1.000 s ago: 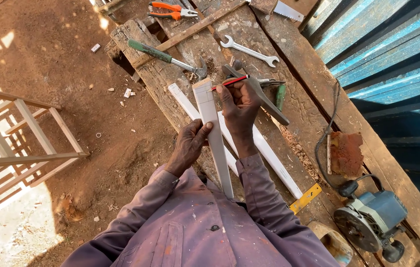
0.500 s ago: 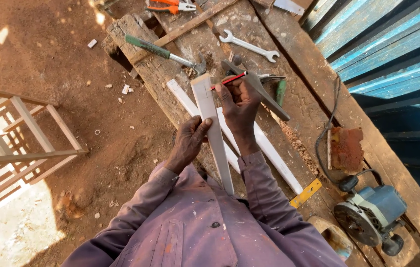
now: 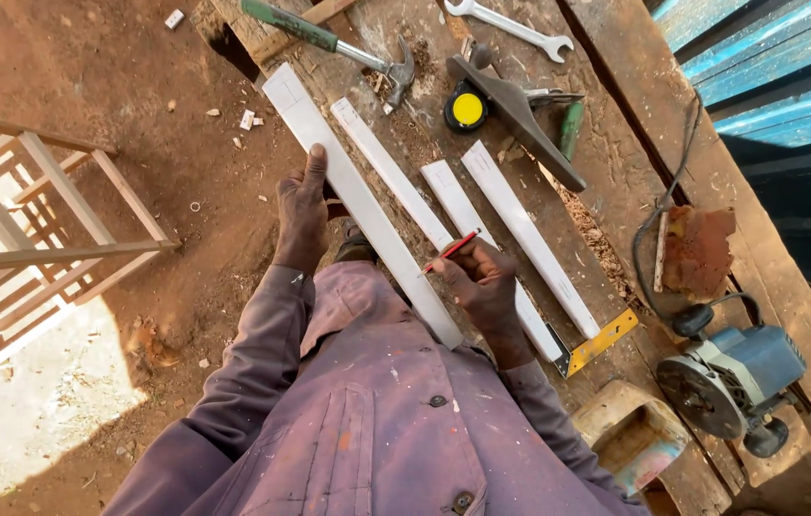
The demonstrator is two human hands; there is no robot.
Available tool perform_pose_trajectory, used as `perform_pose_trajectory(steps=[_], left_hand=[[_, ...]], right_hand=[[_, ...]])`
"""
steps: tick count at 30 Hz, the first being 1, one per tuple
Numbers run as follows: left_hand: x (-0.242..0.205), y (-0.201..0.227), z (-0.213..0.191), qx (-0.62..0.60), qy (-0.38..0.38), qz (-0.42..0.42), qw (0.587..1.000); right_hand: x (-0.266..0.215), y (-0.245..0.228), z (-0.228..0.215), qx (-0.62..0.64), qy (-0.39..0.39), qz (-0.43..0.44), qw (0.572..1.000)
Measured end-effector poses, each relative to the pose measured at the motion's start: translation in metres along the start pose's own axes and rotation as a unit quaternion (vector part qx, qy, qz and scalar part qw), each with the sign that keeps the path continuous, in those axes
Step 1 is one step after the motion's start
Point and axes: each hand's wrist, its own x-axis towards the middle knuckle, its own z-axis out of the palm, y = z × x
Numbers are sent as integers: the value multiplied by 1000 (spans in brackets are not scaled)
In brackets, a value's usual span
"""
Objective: The person is aligning multiple white rectangular profiles on a workbench and using a red pencil to mark them for future processing.
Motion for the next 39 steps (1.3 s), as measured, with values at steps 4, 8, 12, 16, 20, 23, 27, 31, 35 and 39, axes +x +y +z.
perform_pose_trajectory(steps=[4, 8, 12, 16, 20, 23, 27, 31, 35, 39], left_hand=[[21, -35, -15, 9, -10, 1, 1000], [22, -36, -17, 4, -1, 1, 1000], [8, -10, 2, 10, 8, 8, 1000], [0, -3, 4, 33, 6, 9, 999], [-9, 12, 13, 22, 4, 2, 1000], [-12, 15, 13, 24, 0, -2, 1000], [-16, 17, 17, 30, -9, -7, 999], [-8, 11, 13, 28, -3, 4, 1000], [0, 1, 4, 26, 6, -7, 1000], [11, -14, -1, 14, 18, -32, 999]], right_hand=[[-3, 9, 3, -7, -4, 1, 1000], [-1, 4, 5, -25, -3, -11, 1000], [-3, 9, 3, -34, -8, -9, 999], [-7, 15, -2, -32, -12, -5, 999], [-19, 10, -11, -48, -23, -4, 999], [-21, 14, -14, -42, -27, -5, 999], [-8, 41, -14, -38, -32, -11, 999], [2, 33, -8, -10, -43, -25, 999], [-19, 30, -17, -27, -42, 20, 999], [-27, 42, -26, -9, -13, 62, 998]])
